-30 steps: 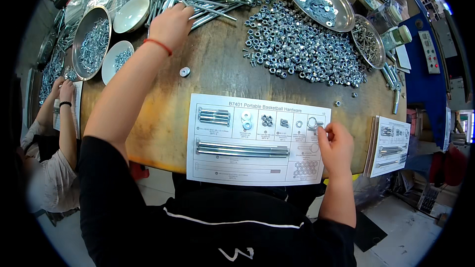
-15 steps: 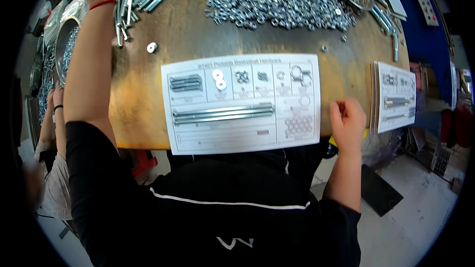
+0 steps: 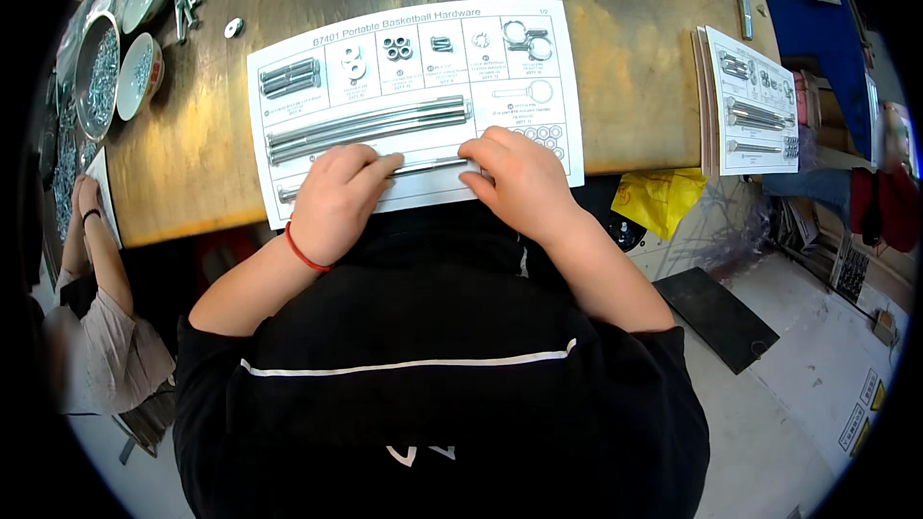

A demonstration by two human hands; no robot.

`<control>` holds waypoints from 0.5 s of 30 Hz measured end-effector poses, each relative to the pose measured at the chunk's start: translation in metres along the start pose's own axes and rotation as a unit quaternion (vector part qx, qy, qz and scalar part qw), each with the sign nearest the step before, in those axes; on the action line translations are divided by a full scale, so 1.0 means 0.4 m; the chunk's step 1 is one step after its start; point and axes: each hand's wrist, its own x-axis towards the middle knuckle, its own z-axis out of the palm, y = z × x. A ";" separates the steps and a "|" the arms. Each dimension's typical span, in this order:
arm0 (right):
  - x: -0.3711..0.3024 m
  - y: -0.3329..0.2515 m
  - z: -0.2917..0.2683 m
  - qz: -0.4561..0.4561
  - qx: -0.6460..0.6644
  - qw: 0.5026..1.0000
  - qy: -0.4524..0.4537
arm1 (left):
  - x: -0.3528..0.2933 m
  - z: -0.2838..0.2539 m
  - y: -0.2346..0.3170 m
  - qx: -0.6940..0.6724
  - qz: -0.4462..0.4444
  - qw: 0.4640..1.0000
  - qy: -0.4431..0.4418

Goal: The person sorts various metal fasteners, including nuts, bolts, and washers, from a large pile on a table. They pick up individual items and place them onto a printed instruction sheet that displays diagrams of the required parts. The person repeatedly picks, places, and adjusts the hardware to match the layout on the paper.

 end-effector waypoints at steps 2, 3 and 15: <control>-0.010 0.010 0.023 -0.009 -0.023 0.999 0.021 | -0.031 -0.030 -0.002 -0.011 -0.013 0.999 0.051; -0.011 0.009 0.025 -0.012 -0.024 0.999 0.031 | -0.061 -0.042 -0.013 0.006 -0.041 0.994 0.098; -0.008 0.008 0.003 -0.013 0.002 0.998 0.058 | -0.193 -0.068 -0.086 -0.012 -0.199 0.961 0.192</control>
